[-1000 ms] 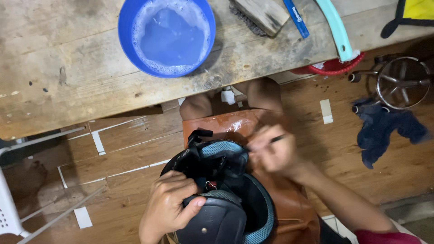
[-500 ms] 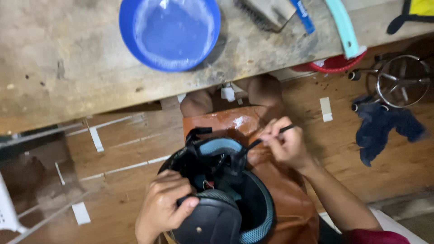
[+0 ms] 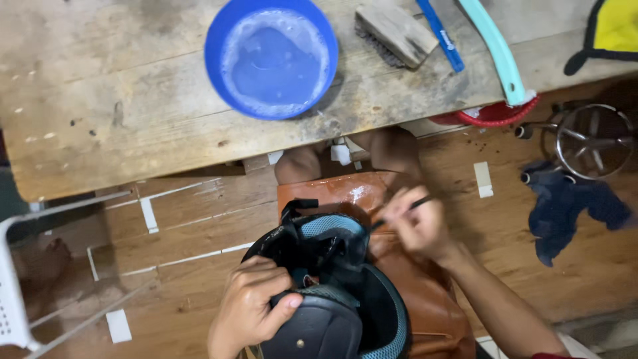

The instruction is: The person cleans the interior of a black motorcycle helmet using a toothbrush and soapy water. They repeatedly dip the toothbrush into a blue bowl of water and scrub the helmet's inner padding and straps.

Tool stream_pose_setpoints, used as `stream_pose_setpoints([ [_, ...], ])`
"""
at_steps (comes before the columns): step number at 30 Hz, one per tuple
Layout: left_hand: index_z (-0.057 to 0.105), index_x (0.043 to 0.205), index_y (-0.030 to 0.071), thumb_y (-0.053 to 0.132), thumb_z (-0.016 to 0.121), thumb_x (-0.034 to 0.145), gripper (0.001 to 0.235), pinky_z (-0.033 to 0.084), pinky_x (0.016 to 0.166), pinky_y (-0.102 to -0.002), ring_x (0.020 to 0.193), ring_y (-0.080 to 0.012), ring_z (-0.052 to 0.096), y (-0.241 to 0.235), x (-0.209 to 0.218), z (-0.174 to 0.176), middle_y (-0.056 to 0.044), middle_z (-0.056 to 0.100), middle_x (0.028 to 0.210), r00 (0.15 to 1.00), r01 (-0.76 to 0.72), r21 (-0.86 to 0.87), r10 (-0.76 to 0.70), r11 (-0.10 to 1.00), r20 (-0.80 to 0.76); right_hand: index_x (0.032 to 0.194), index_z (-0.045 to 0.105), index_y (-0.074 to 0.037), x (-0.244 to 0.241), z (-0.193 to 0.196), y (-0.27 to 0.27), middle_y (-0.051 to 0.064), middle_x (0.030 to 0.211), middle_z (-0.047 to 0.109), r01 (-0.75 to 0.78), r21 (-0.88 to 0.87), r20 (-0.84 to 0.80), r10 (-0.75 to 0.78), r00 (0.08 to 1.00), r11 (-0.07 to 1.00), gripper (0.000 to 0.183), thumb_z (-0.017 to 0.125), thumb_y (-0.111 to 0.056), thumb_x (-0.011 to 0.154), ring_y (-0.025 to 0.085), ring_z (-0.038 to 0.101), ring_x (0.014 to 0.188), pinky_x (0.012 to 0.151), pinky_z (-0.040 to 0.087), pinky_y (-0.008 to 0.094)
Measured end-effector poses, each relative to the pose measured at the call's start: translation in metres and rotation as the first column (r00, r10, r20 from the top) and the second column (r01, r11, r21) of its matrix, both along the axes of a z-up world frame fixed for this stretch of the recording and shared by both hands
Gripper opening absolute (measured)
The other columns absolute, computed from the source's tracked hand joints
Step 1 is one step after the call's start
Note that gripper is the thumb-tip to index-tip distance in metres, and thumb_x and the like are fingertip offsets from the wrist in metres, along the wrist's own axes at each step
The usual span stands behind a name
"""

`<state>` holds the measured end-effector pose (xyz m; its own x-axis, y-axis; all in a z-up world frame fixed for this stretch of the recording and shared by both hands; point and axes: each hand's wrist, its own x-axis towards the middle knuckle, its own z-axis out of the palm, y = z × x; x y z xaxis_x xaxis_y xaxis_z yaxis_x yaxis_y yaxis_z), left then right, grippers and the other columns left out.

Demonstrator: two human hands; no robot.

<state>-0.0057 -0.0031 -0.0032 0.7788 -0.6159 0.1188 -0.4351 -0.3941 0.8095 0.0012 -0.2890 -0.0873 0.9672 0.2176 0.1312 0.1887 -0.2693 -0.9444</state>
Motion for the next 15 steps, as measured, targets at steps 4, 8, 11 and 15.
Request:
stream_pose_setpoints([
  [4,0.040,0.060,0.010,0.035,0.041,0.096,0.043,0.040,0.059,-0.034,0.047,-0.0240,0.045,-0.001,-0.002,-0.001,-0.003,0.040,0.053,1.000,0.013,0.001,-0.013,1.000,-0.021,0.078,0.057,-0.006,-0.014,-0.005,0.016,0.007,0.074,0.065,-0.140,-0.179,-0.045,0.134,0.990,0.974,0.008,0.061,-0.009,0.084,0.021,0.065,0.069,0.068,0.051,0.029],
  [8,0.040,0.059,0.010,0.037,0.040,0.096,0.045,0.040,0.057,-0.032,0.045,-0.0228,0.041,-0.003,-0.002,0.001,-0.002,0.038,0.052,1.000,-0.013,0.007,0.013,1.000,0.013,0.072,0.069,-0.015,0.001,0.002,0.011,-0.002,0.063,0.073,-0.035,-0.438,-0.280,-0.100,0.955,0.898,0.020,0.056,-0.026,0.083,0.009,0.068,0.047,0.039,0.050,0.022],
  [11,0.040,0.059,0.010,0.038,0.038,0.096,0.046,0.040,0.059,-0.032,0.046,-0.0219,0.043,-0.002,-0.002,0.003,-0.001,0.038,0.053,1.000,0.005,0.012,-0.005,1.000,0.028,0.080,0.058,-0.007,0.007,0.006,0.025,0.006,0.075,0.066,0.096,-0.089,-0.020,-0.098,0.995,0.991,0.003,0.060,-0.007,0.082,0.012,0.062,0.056,0.047,0.046,0.020],
  [15,0.042,0.060,0.010,0.038,0.037,0.096,0.046,0.040,0.059,-0.033,0.047,-0.0232,0.044,-0.004,-0.004,0.003,-0.002,0.040,0.054,1.000,0.017,0.018,-0.017,1.000,0.023,0.079,0.050,-0.006,0.015,0.006,0.044,0.008,0.072,0.062,-0.012,-0.126,0.070,0.021,0.997,0.992,0.012,0.060,-0.006,0.085,0.020,0.063,0.065,0.063,0.049,0.029],
])
